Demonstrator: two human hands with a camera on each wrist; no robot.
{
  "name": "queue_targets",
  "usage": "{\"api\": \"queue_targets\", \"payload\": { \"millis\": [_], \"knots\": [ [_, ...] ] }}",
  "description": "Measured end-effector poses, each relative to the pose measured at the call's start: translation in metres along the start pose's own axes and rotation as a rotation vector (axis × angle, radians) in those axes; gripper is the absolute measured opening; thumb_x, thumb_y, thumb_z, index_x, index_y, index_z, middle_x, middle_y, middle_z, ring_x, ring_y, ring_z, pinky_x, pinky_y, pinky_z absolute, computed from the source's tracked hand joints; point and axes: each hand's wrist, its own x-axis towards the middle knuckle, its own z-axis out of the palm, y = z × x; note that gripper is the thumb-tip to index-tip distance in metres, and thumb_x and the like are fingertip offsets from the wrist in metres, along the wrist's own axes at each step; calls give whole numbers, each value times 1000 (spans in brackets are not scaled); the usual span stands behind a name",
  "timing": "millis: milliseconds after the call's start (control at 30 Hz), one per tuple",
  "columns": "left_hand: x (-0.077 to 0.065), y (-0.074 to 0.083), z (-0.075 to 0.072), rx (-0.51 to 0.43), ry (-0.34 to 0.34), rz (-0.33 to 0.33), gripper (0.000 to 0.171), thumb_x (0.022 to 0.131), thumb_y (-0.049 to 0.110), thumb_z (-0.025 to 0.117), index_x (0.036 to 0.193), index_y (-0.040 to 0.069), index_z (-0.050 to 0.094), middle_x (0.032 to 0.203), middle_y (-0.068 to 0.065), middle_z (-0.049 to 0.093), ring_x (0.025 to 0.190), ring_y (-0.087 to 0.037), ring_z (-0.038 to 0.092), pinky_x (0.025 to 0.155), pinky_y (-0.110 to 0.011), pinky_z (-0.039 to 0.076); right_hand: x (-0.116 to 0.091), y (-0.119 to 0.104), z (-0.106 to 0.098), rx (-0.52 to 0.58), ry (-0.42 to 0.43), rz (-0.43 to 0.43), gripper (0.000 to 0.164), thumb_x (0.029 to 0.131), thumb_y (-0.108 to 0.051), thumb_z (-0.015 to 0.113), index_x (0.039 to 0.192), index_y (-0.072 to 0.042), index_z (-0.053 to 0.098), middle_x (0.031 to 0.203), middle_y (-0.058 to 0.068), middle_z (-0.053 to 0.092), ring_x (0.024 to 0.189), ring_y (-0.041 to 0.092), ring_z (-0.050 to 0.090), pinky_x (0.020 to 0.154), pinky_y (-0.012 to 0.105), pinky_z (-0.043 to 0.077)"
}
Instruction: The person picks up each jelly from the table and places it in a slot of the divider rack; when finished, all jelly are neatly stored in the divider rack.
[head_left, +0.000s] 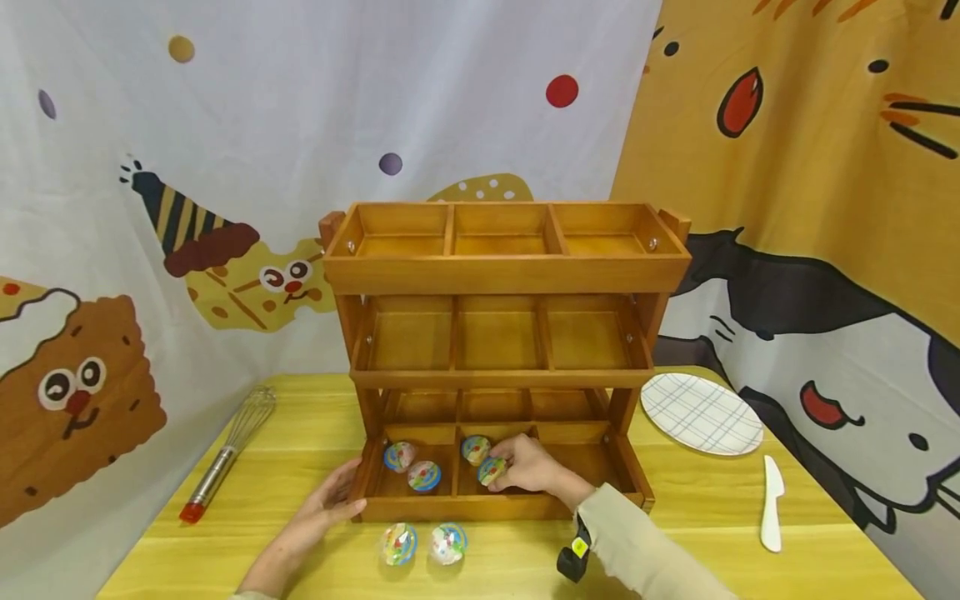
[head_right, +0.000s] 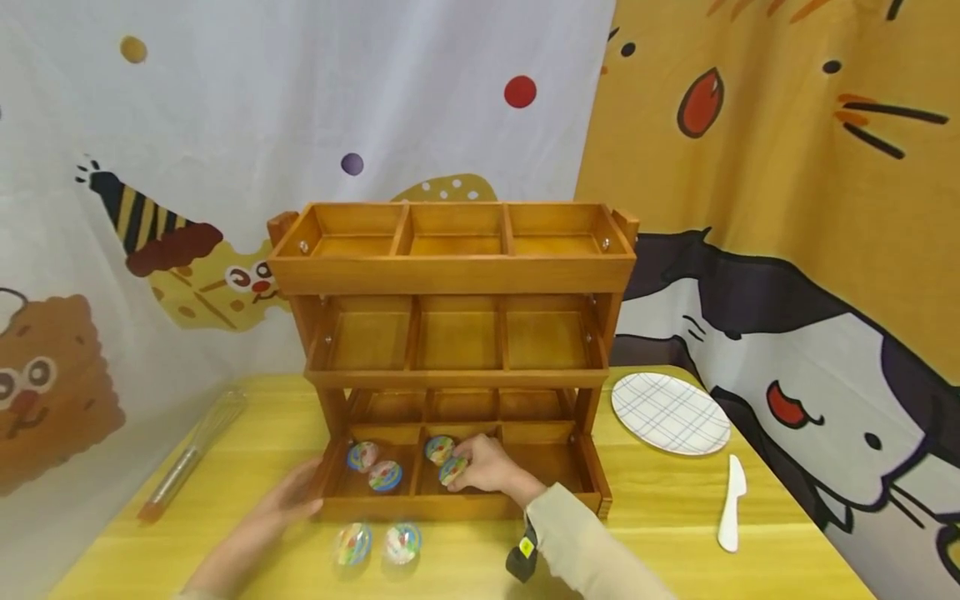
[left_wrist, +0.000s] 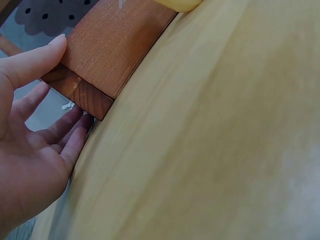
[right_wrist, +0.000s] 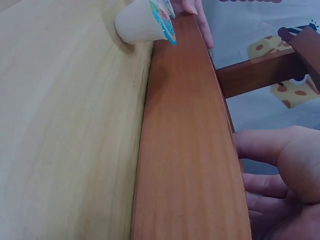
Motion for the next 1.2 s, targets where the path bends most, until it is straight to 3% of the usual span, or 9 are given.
{"api": "queue_targets", "payload": {
  "millis": [200,367,433,533,733,833,933,1000,1200],
  "knots": [
    [1,-3,-2,-14,-2,5,65,84,18,57,139,19,23,142,-19,26,127,-41,26,99,-57,28,2,-5,1,-67,-2,14,51,63,-14,78,107,4,60,106,16,62,91,25,57,76,37,50],
    [1,-4,-2,-12,2,13,65,84,17,58,139,18,23,141,-19,27,127,-40,26,100,-56,28,-1,-9,-2,-143,-26,5,52,64,-13,77,109,6,58,109,20,61,101,32,56,85,42,47],
    [0,-4,-3,-3,-5,16,66,84,17,57,139,17,22,141,-20,26,127,-40,26,100,-56,29,-2,-9,-2,-126,-17,-1,54,66,-14,76,112,5,56,113,20,59,106,34,53,88,44,45],
    [-1,-4,-2,3,-14,13,65,85,18,56,140,16,21,142,-21,24,128,-41,24,100,-57,28,-5,-7,-4,-2,38,-37,54,70,-16,74,115,6,53,116,21,57,108,35,52,90,44,44],
    [0,-3,-2,-2,-11,2,64,85,19,56,140,18,22,143,-20,23,129,-42,22,101,-58,26,-15,-8,-1,484,117,-82,49,76,-17,68,115,7,51,112,23,58,96,20,60,84,30,50],
    [0,-4,-3,-12,-9,1,65,85,19,57,140,19,22,143,-19,24,129,-41,23,102,-57,25,-28,-14,15,581,107,-175,43,79,-16,66,111,10,52,107,27,60,88,11,63,80,26,51],
    [1,-6,-4,-12,-12,13,65,85,17,57,140,17,22,142,-19,26,128,-39,25,102,-54,27,-41,-18,39,570,78,-302,36,80,-14,63,104,12,54,100,31,60,85,10,64,77,27,52],
    [1,-6,-4,-9,-17,24,65,85,17,56,140,16,21,141,-20,26,127,-39,27,101,-53,28,-47,-19,54,532,60,-322,34,80,-14,64,102,11,56,99,31,60,87,12,63,77,25,52],
    [2,-4,-3,-17,-25,42,64,86,15,56,140,16,21,141,-22,26,127,-40,27,100,-53,30,-51,-17,85,408,0,-187,45,73,-16,71,112,-1,54,111,15,60,96,15,58,79,17,48]
  ]
}}
